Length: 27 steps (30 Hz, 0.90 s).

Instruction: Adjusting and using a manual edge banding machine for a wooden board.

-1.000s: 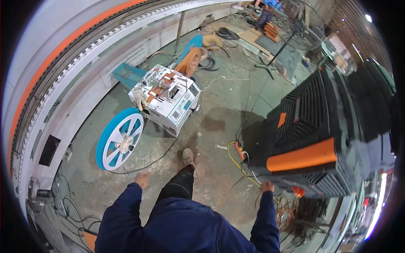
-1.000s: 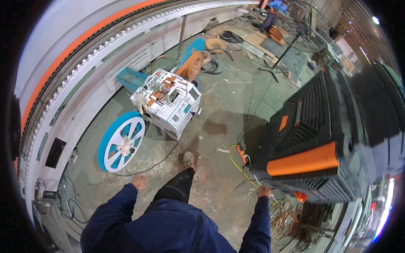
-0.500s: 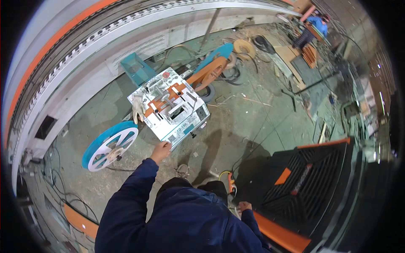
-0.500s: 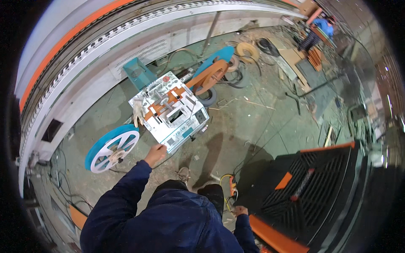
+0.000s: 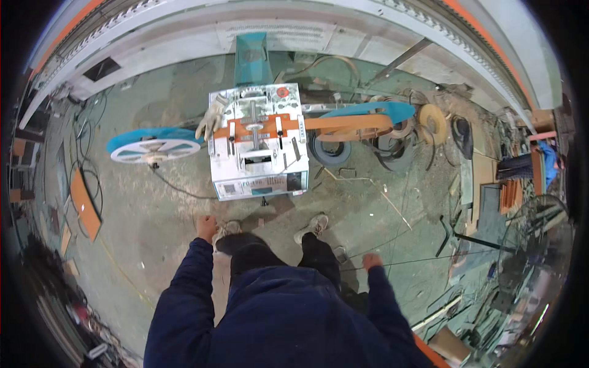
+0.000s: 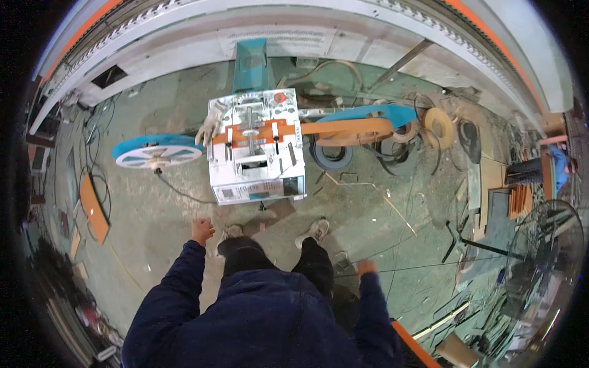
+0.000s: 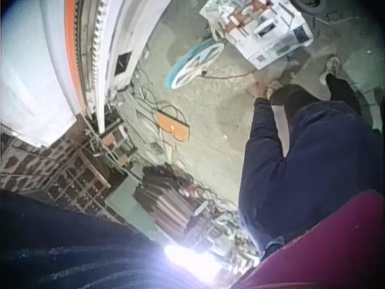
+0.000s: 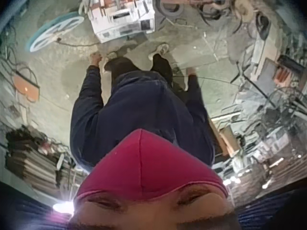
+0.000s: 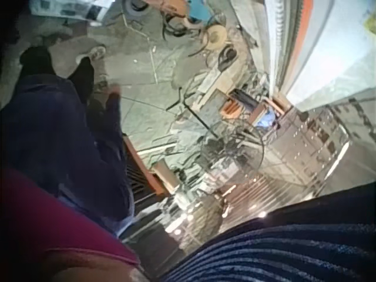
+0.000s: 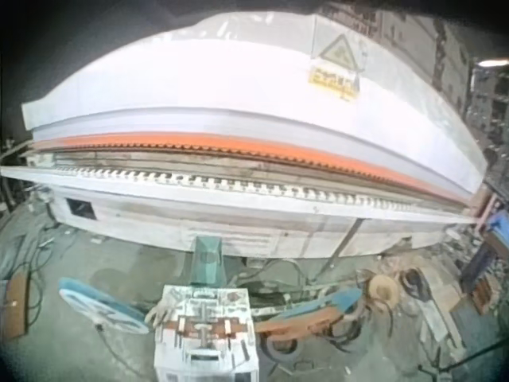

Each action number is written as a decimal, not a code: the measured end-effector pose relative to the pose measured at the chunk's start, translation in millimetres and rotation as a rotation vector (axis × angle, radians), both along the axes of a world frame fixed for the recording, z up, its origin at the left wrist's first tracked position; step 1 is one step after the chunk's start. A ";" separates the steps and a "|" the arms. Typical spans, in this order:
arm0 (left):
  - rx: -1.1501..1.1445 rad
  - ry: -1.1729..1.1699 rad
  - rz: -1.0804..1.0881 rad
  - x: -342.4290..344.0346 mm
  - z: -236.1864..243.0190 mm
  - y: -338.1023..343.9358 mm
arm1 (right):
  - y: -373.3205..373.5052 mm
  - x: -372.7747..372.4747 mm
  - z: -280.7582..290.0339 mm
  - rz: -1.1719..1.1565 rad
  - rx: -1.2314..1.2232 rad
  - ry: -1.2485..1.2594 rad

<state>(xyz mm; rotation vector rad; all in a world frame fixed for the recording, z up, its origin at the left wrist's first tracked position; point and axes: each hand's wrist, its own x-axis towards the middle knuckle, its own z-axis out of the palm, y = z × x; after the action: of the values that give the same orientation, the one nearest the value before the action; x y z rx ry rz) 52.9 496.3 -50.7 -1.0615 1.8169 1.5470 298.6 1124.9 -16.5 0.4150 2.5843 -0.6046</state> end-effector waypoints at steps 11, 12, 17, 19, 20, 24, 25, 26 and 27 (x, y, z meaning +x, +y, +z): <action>-0.117 0.035 0.039 76.8 89.6 180.2 | -4.2 -365.6 32.5 0.403 -0.137 0.150; -0.138 0.074 0.020 75.2 82.3 178.4 | -31.4 -380.4 25.9 0.431 -0.162 0.165; -0.242 0.140 -0.094 31.2 77.4 188.4 | -120.8 -422.1 8.2 0.451 -0.314 0.098; -0.276 0.175 -0.091 14.7 70.7 191.8 | -138.3 -437.4 -16.0 0.445 -0.360 0.073; -0.305 0.221 -0.100 6.4 67.5 196.3 | -143.4 -445.1 -31.0 0.493 -0.269 0.105; -0.376 0.311 -0.112 -44.8 60.0 240.1 | -145.6 -479.9 -81.1 0.586 -0.136 0.018; -0.335 0.298 -0.072 -60.9 59.6 255.8 | -145.9 -482.6 -90.0 0.600 -0.093 -0.004; -0.298 0.288 -0.028 -75.7 51.3 271.4 | -147.9 -486.4 -96.6 0.597 -0.116 -0.017; -0.316 0.345 -0.040 -88.0 36.0 286.4 | -147.1 -489.6 -103.9 0.612 -0.123 -0.026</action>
<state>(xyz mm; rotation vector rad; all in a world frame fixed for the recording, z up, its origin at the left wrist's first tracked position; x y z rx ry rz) -35.1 782.6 -14.7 -0.9259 2.3636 1.5248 -191.1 977.8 -120.4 -0.3971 2.4422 -0.5189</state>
